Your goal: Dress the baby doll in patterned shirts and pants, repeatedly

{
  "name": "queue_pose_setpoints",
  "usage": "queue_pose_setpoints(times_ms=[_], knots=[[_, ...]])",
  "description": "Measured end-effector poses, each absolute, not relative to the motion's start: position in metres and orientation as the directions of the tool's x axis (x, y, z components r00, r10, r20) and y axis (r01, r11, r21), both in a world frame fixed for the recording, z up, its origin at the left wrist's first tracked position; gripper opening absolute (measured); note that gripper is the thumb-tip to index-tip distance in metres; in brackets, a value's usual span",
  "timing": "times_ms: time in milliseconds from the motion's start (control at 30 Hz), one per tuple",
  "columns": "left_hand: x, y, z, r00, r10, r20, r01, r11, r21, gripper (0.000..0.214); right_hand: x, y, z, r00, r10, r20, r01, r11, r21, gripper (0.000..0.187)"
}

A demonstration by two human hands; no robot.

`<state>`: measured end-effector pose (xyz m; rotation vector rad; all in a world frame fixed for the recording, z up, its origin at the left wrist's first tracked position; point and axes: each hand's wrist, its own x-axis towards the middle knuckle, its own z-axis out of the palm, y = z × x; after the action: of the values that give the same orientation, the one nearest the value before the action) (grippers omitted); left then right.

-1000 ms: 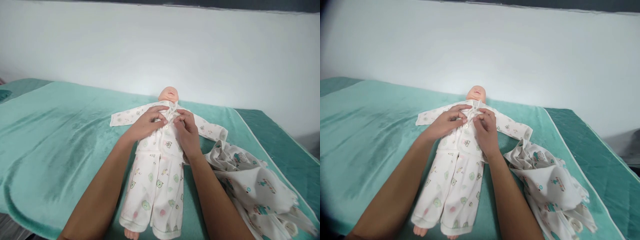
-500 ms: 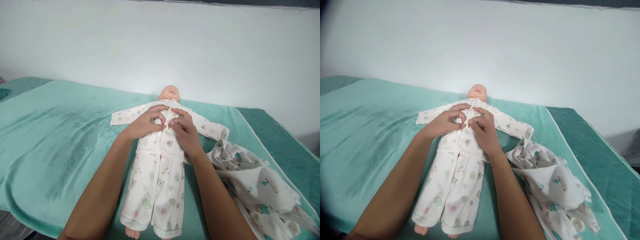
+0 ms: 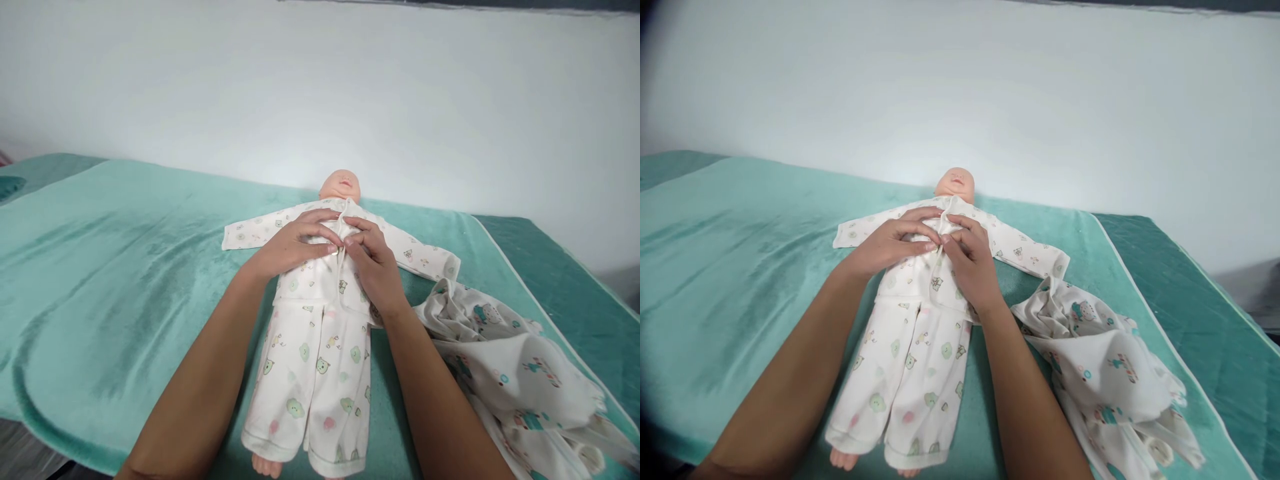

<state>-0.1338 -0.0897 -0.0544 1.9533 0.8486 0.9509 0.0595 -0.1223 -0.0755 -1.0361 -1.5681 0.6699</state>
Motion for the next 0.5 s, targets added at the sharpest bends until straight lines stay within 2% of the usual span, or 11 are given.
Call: queue_pose_setpoints(times_ms=[267, 500], knots=[[-0.1284, -0.0944, -0.0508, 0.49, 0.818, 0.301, 0.351, -0.501, 0.791, 0.008, 0.056, -0.1232, -0.0769, -0.032, 0.868, 0.496, 0.361, 0.473, -0.804, 0.016], [-0.1304, -0.0894, -0.055, 0.492, 0.796, 0.352, 0.288, -0.53, 0.797, 0.01, 0.0579, -0.1235, -0.0756, 0.01, 0.898, 0.44, 0.281, 0.42, -0.863, 0.016]])
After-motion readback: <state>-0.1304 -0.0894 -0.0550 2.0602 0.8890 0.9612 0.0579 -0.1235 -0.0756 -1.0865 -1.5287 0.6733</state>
